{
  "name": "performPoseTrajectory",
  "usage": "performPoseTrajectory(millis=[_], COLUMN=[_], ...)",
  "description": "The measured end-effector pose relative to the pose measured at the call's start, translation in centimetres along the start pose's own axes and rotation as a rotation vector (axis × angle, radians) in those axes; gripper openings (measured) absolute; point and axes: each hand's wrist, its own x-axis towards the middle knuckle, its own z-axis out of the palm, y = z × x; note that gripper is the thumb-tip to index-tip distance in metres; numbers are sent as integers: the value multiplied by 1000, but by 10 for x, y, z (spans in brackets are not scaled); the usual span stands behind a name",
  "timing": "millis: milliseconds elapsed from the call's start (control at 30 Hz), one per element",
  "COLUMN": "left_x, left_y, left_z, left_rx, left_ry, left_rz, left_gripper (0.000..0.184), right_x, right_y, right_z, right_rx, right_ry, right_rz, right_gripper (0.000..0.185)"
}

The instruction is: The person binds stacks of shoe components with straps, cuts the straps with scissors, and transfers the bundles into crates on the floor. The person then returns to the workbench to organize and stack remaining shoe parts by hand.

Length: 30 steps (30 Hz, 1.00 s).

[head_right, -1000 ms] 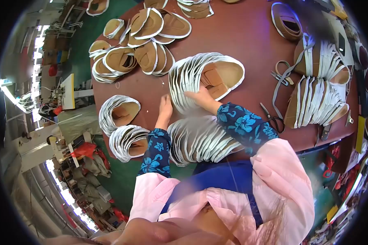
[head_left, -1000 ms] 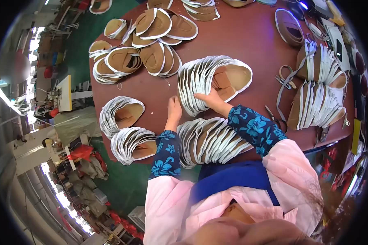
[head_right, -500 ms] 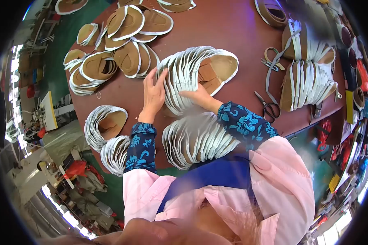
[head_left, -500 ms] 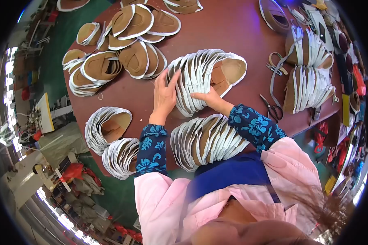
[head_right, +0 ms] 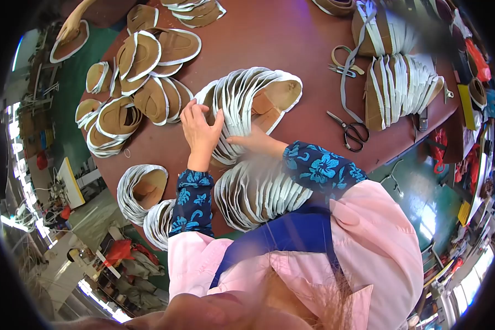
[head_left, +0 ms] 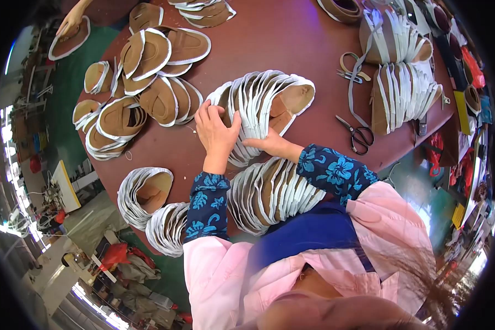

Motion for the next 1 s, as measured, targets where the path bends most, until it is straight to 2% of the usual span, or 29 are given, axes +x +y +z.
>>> performPoseTrajectory(millis=[33, 100, 167, 200, 300, 433, 467, 500, 567, 600, 767, 933, 1000], left_x=[2, 7, 17, 20, 27, 34, 36, 36, 36, 39, 44, 40, 39], left_y=[-1, -1, 2, 4, 5, 7, 6, 9, 18, 22, 39, 28, 28], left_z=[2, 0, -8, -11, -13, -15, -13, -11, -7, -1, 10, 23, 25], left_rx=[-19, -90, -75, -77, -9, 52, 62, 38, -9, 5, 58, -34, -119], left_ry=[-1, -58, -126, -179, -274, -298, -255, -239, -206, -154, -149, -201, -179], left_rz=[3, 82, 220, 262, 370, 326, 325, 292, 229, 205, 154, 101, 110], left_gripper=[35, 44, 59, 73, 71, 52, 26, 22, 23, 38, 40, 41, 36], right_x=[0, 1, 1, 0, -3, -6, -7, -8, -10, -10, -9, -11, -12], right_y=[1, 3, 3, 1, -4, -9, -11, -13, -17, -15, -9, -11, -11], right_z=[-1, -1, -3, -3, -4, -1, -1, 0, 2, 1, 0, 0, 0], right_rx=[2, 7, -20, -31, -25, -6, -17, -11, 1, -12, -46, -59, -51], right_ry=[-3, -10, -8, -1, -12, -13, -9, -2, 10, 7, 38, 66, 57], right_rz=[-10, -30, -44, -55, -39, -46, -50, -55, -65, -66, -109, -110, -101], right_gripper=[64, 66, 70, 70, 70, 67, 66, 64, 60, 58, 51, 53, 57])
